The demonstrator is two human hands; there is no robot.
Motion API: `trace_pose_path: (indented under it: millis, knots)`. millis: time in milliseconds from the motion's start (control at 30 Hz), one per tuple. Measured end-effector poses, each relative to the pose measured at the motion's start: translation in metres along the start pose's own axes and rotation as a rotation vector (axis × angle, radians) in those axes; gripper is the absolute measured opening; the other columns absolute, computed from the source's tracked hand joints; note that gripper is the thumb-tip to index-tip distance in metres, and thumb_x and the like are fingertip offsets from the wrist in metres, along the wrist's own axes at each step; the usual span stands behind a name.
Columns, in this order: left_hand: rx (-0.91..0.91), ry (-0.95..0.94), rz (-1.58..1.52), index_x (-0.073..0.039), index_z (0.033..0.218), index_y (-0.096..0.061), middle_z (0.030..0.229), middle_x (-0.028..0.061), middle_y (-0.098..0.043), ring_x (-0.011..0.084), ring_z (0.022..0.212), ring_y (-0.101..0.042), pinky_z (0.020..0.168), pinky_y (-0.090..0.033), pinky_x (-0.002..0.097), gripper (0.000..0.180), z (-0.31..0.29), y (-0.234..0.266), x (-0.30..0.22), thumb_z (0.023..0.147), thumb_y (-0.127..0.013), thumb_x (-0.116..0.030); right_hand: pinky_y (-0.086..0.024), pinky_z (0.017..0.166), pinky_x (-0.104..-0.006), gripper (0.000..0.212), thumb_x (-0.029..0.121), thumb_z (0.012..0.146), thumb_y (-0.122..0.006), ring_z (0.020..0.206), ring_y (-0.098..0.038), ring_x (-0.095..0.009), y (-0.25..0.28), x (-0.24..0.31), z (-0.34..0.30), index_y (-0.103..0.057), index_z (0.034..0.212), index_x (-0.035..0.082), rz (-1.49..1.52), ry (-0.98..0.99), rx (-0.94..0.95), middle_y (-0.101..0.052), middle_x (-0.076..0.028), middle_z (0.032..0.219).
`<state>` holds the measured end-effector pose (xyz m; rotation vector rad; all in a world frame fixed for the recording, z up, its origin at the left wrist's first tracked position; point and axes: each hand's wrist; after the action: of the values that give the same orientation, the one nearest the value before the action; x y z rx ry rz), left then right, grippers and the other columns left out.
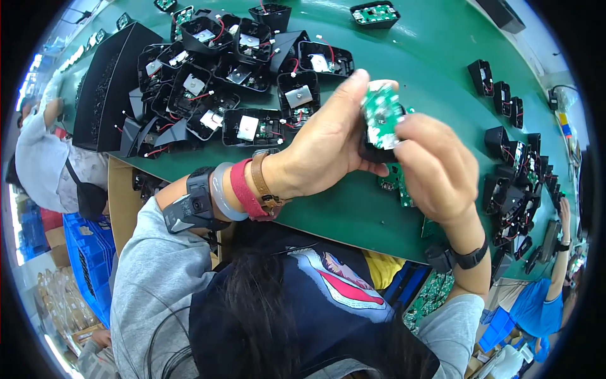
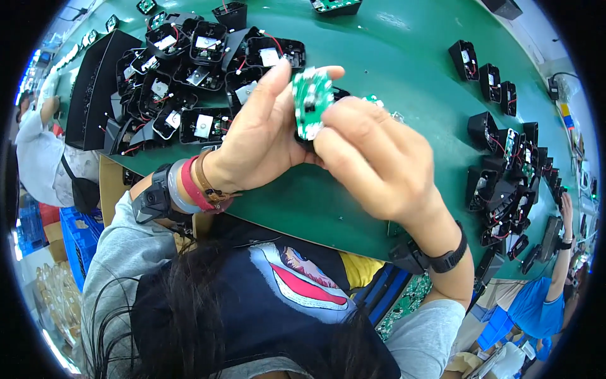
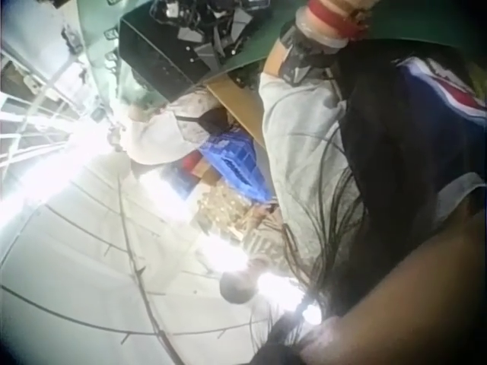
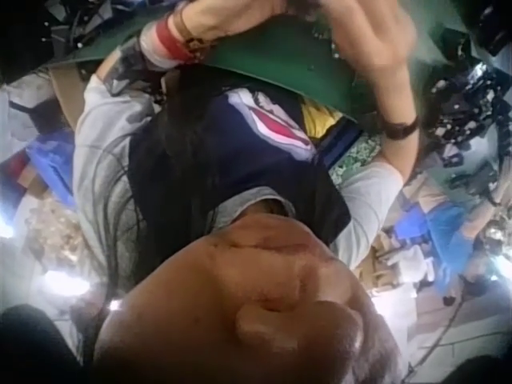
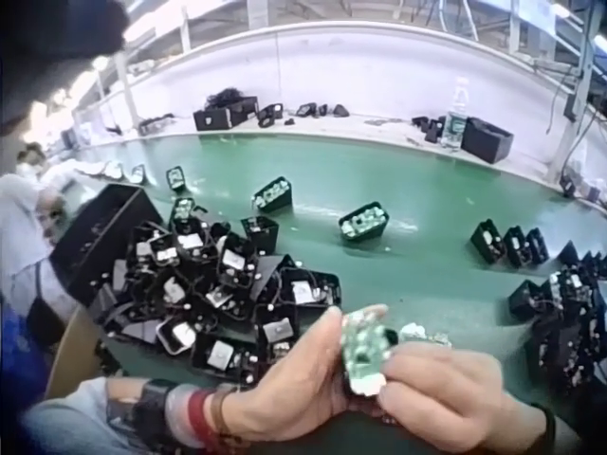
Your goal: The person picks up a circuit board and a black plastic housing, fits the board into the housing, and connects a small white wire to a port on the board. They place the assembled unit on the table and repeat the process with another set of components.
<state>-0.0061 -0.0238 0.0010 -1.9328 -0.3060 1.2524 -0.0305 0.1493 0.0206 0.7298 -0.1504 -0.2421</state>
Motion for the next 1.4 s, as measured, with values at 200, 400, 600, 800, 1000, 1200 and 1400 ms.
trace_pose_path:
  millis: [200,400,600,800,1000,1200,1400]
  knots:
    - [0.018,-0.002,0.071,-0.017,0.140,-0.033,0.108,0.0013,-0.057,0.0125,0.096,-0.056,0.077,-0.051,0.0388,0.049,-0.001,0.007,-0.001,0.099,-0.033,-0.044,-0.050,0.074,-0.0334,0.014,0.000,0.077,-0.064,0.085,-0.061,-0.027,0.012,-0.001,-0.003,-0.062,0.091,-0.001,0.251,-0.420,-0.028,-0.062,-0.014,0.093]
    - [0.007,0.050,0.001,-0.022,0.145,-0.025,0.114,-0.0001,-0.055,0.0125,0.098,-0.055,0.080,-0.050,0.0374,0.052,-0.002,0.007,-0.002,0.100,-0.024,-0.047,-0.043,0.084,-0.0334,0.023,-0.002,0.075,-0.063,0.087,-0.054,-0.022,0.012,-0.007,-0.004,-0.064,0.098,0.002,0.652,-0.679,0.264,-0.055,-0.009,0.091]
    - [0.146,0.083,-0.002,-0.023,0.146,-0.025,0.129,-0.0005,-0.049,0.0139,0.106,-0.053,0.086,-0.048,0.0398,0.055,0.002,0.003,-0.001,0.099,-0.020,-0.051,-0.042,0.084,-0.0310,0.009,0.003,0.075,-0.068,0.083,-0.052,-0.017,0.012,-0.019,-0.013,-0.066,0.083,0.000,0.790,-0.721,0.283,-0.052,-0.004,0.079]
    - [0.143,0.059,0.107,-0.019,0.147,-0.023,0.134,0.0013,-0.044,0.0128,0.114,-0.048,0.090,-0.046,0.0414,0.057,0.002,0.005,0.003,0.099,-0.028,-0.048,-0.042,0.071,-0.0244,0.008,0.003,0.079,-0.066,0.083,-0.053,-0.013,-0.001,-0.007,-0.017,-0.067,0.087,0.001,0.787,-0.924,0.141,-0.053,-0.003,0.079]
    - [0.102,0.048,0.218,-0.016,0.147,-0.021,0.134,0.0020,-0.043,0.0128,0.114,-0.046,0.092,-0.044,0.0386,0.060,0.001,0.005,-0.002,0.097,-0.040,-0.043,-0.042,0.072,-0.0213,0.009,0.002,0.083,-0.064,0.084,-0.054,-0.009,-0.010,-0.002,-0.020,-0.066,0.090,-0.003,0.930,-0.990,0.002,-0.057,-0.004,0.087]
    - [0.057,0.044,0.223,-0.017,0.146,-0.026,0.121,-0.0007,-0.049,0.0099,0.105,-0.048,0.087,-0.043,0.0335,0.057,0.001,0.003,-0.001,0.097,-0.044,-0.041,-0.044,0.076,-0.0223,0.012,0.003,0.084,-0.063,0.084,-0.056,-0.010,-0.010,-0.002,-0.021,-0.065,0.093,-0.005,0.934,-1.021,0.046,-0.059,-0.005,0.093]
    - [0.020,0.015,0.198,-0.019,0.144,-0.031,0.108,-0.0036,-0.055,0.0073,0.094,-0.051,0.079,-0.043,0.0305,0.054,0.002,0.004,0.000,0.097,-0.045,-0.041,-0.043,0.079,-0.0237,0.012,0.002,0.084,-0.063,0.088,-0.055,-0.011,-0.010,-0.005,-0.023,-0.065,0.093,-0.005,1.028,-0.978,0.038,-0.061,-0.007,0.099]
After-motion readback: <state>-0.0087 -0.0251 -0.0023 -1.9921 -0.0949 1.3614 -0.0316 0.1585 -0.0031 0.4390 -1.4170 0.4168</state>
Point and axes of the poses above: each hand's wrist, its own z-axis towards the middle knuckle, its own y-axis out of the back of the hand, x = y × z
